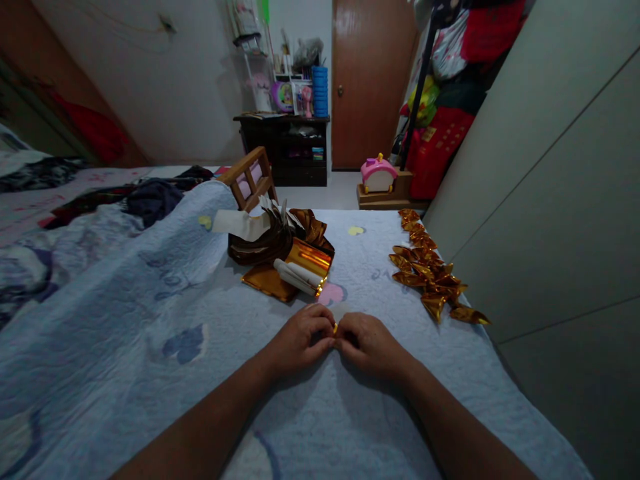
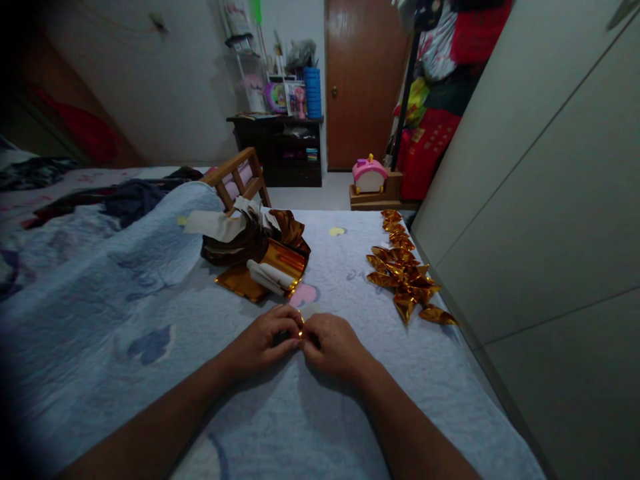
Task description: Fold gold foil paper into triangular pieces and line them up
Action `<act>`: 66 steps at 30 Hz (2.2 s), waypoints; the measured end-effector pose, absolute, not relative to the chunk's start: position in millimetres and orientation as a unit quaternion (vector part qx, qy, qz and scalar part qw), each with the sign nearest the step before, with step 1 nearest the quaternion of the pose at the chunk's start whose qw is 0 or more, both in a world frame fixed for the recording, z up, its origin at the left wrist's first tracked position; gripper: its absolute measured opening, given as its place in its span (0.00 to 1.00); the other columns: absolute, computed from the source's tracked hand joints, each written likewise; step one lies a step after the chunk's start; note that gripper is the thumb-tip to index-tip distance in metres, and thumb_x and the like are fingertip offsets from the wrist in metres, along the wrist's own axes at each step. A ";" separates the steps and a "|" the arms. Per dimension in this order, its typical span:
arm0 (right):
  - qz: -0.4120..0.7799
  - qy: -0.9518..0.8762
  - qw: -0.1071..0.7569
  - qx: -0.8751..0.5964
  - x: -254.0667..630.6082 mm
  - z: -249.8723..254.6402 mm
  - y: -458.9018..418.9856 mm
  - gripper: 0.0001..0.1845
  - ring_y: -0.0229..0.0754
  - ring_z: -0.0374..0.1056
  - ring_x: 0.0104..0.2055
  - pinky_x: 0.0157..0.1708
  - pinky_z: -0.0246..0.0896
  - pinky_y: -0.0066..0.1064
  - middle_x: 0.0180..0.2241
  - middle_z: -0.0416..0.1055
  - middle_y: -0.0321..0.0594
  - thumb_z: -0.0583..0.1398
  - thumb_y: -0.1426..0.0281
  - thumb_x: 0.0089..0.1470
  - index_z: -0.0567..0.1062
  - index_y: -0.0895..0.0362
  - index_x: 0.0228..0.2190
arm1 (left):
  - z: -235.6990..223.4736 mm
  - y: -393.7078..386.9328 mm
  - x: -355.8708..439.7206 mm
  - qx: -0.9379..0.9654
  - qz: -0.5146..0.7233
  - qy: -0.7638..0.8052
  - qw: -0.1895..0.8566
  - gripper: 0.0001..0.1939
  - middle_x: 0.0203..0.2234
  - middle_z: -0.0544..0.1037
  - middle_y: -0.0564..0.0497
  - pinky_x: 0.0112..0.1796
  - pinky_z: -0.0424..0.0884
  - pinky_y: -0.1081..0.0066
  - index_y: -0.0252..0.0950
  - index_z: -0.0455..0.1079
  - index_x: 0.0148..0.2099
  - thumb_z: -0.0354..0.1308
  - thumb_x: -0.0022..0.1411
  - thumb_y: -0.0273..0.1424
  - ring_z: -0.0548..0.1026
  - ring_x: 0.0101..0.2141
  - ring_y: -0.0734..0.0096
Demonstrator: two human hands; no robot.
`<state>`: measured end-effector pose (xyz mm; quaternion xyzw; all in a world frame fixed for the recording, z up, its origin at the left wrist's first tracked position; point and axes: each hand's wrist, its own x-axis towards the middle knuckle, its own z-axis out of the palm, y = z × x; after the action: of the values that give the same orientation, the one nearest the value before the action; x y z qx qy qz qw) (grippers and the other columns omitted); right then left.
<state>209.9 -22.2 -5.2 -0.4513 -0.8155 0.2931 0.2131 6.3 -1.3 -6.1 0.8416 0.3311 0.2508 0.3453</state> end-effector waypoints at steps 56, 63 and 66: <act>0.280 -0.820 0.126 -0.484 214.6 12.3 -29.2 0.04 0.39 0.64 0.32 0.32 0.50 0.29 0.29 0.73 0.37 0.61 0.74 0.56 0.76 0.56 0.30 | 2.9 1.8 -0.8 0.857 0.205 0.335 0.333 0.05 0.43 0.74 0.49 0.50 0.66 0.64 0.37 0.74 0.36 0.63 0.58 0.23 0.70 0.47 0.63; 0.299 -0.799 0.129 -0.506 214.2 11.9 -30.1 0.03 0.37 0.62 0.29 0.30 0.47 0.29 0.27 0.70 0.35 0.63 0.72 0.52 0.72 0.56 0.29 | 0.8 2.4 -0.1 0.854 0.204 0.341 0.335 0.05 0.43 0.75 0.49 0.50 0.66 0.63 0.37 0.75 0.35 0.63 0.58 0.23 0.71 0.47 0.63; 0.315 -0.784 0.145 -0.515 215.6 11.5 -30.1 0.09 0.37 0.60 0.28 0.29 0.47 0.29 0.28 0.69 0.33 0.64 0.72 0.50 0.69 0.55 0.32 | 0.9 2.6 -0.1 0.857 0.201 0.340 0.332 0.04 0.43 0.75 0.49 0.50 0.65 0.63 0.37 0.75 0.35 0.63 0.58 0.23 0.71 0.47 0.63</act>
<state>215.6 -30.1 11.5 -0.5145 -0.7842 0.3152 0.1447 -0.1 2.6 0.9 0.8566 0.3401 0.2010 0.3317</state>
